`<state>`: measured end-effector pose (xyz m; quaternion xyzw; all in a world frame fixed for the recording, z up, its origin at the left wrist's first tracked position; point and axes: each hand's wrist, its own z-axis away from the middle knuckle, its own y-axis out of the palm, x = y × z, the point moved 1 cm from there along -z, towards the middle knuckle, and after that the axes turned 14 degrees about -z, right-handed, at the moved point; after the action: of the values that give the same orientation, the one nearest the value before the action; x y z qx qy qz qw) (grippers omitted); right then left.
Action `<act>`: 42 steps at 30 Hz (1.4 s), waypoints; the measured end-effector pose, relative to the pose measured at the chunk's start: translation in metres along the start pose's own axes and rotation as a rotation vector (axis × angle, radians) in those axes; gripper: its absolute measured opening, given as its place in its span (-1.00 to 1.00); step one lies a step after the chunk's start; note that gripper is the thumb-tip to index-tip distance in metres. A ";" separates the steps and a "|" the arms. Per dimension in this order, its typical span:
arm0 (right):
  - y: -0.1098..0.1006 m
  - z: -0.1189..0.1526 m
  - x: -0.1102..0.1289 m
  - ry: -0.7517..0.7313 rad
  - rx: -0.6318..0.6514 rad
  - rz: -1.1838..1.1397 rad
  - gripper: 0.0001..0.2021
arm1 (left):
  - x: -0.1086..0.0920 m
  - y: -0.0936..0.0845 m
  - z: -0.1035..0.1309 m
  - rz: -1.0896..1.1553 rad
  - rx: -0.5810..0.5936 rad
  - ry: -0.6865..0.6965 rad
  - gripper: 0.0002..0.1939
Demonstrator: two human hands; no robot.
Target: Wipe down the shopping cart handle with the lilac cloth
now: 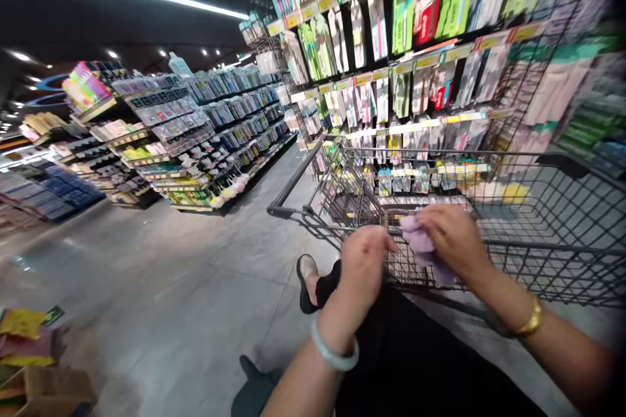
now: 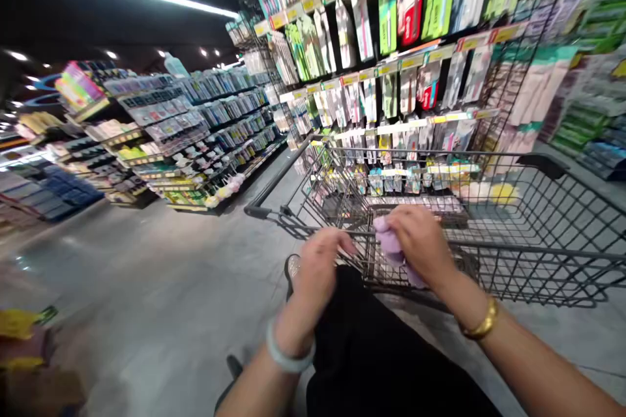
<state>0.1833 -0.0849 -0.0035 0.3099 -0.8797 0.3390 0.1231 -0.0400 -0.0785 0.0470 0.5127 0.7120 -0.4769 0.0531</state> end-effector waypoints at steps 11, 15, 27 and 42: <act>0.023 0.001 -0.019 0.143 0.334 0.008 -0.69 | 0.045 0.075 -0.043 -0.754 0.261 0.194 -0.70; 0.045 -0.023 -0.001 0.240 0.231 -0.011 -0.67 | 0.049 0.077 -0.035 -0.800 0.125 0.096 -0.76; 0.023 -0.009 -0.005 0.368 0.252 0.264 -0.64 | 0.052 0.079 -0.040 -0.892 0.138 0.005 -0.74; 0.030 -0.021 0.009 0.309 0.356 0.220 -0.67 | 0.048 0.080 -0.038 -0.938 0.141 0.009 -0.76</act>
<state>0.1574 -0.0571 0.0002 0.1735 -0.8054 0.5431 0.1618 0.0153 -0.0163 -0.0096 0.1404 0.8329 -0.4942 -0.2058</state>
